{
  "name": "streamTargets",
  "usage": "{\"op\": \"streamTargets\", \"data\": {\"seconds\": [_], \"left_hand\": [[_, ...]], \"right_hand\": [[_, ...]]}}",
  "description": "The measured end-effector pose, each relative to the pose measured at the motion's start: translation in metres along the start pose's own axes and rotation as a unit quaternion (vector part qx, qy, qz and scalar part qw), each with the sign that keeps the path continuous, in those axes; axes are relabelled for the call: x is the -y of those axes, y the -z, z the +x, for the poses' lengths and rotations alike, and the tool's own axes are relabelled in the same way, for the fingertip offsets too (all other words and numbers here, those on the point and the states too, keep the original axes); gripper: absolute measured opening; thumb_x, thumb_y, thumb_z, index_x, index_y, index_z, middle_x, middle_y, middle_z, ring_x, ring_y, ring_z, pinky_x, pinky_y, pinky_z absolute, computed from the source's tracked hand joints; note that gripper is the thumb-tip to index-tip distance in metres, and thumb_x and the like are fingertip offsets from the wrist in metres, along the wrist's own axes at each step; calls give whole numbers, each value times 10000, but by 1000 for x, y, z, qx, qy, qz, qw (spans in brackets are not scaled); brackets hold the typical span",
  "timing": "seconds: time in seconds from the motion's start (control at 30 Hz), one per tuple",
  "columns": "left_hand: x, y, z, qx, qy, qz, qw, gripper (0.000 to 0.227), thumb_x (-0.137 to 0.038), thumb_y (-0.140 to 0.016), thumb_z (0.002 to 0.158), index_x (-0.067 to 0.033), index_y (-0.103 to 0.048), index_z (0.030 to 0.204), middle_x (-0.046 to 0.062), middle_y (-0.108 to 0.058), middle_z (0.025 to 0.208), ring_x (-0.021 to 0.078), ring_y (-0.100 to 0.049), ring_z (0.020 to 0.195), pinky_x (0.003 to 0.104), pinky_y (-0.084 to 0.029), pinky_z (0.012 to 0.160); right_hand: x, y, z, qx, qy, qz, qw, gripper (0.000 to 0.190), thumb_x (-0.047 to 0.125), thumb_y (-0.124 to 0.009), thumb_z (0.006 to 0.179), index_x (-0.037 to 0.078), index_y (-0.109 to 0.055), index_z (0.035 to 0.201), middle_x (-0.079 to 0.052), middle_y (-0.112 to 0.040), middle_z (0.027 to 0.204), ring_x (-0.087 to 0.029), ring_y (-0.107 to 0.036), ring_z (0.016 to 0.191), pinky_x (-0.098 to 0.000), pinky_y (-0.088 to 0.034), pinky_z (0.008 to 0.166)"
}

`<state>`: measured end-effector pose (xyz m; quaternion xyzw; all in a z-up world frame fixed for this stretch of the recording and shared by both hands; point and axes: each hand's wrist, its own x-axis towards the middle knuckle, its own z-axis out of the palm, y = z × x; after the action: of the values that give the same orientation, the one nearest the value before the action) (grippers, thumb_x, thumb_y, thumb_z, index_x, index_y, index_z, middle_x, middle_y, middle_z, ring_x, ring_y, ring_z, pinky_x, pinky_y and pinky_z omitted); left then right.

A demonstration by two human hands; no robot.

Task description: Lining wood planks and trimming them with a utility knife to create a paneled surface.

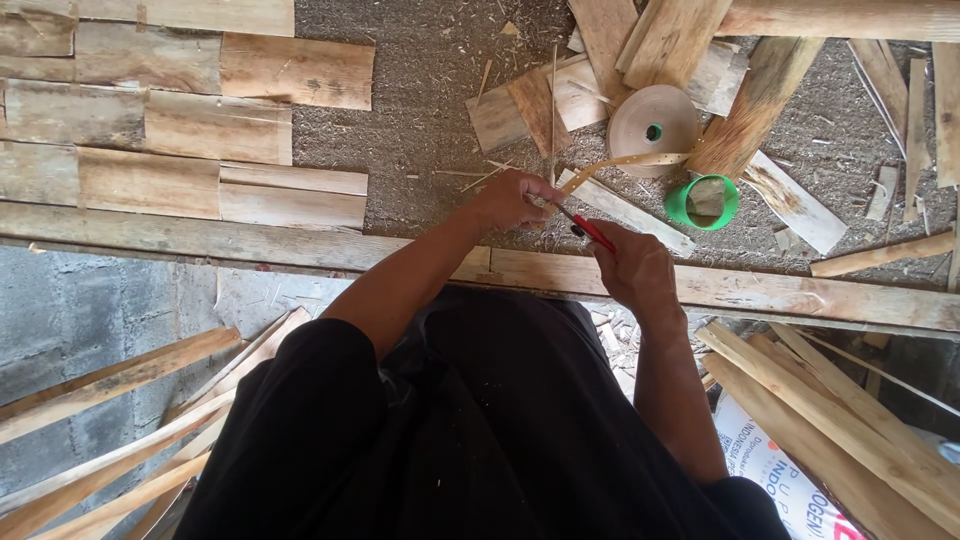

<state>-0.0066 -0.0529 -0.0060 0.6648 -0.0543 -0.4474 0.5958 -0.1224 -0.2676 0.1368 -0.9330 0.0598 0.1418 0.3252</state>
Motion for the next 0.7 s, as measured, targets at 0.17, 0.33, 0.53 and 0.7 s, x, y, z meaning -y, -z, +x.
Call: {"op": "streamTargets", "data": {"seconds": [0.17,0.33,0.53,0.7], "left_hand": [[15,1,7,9,-20,-24,999,360,60,-743,864,-37,-748,1210,103,-783,991,138,-746,781,271,-633,677],[4,-2,0,10,-12,-18,1000,365,56,-735,881,-38,-737,1234,129,-780,1029,140,-754,804,267,-641,700],[-11,-5,-9,-15,14,13,1000,368,15,-756,875,-47,-729,1236,122,-785,1097,140,-769,824,260,-655,719],[-11,-7,-12,-30,2,11,999,397,50,-739,857,-48,-734,1242,116,-788,1094,133,-758,809,258,-651,720]], "right_hand": [[-3,-4,4,5,3,-13,1000,344,269,-726,926,211,-731,1265,-196,-749,917,-408,-717,858,-513,-563,767],[-7,-7,5,6,6,-18,1000,338,268,-725,927,216,-735,1261,-192,-750,900,-403,-720,845,-508,-565,770],[-3,-6,7,29,-16,-23,999,345,272,-713,936,231,-729,1278,-191,-743,851,-387,-727,795,-505,-568,762],[-1,-8,8,26,-6,-55,998,336,293,-709,946,240,-732,1277,-191,-741,845,-399,-722,795,-518,-562,755]]}}
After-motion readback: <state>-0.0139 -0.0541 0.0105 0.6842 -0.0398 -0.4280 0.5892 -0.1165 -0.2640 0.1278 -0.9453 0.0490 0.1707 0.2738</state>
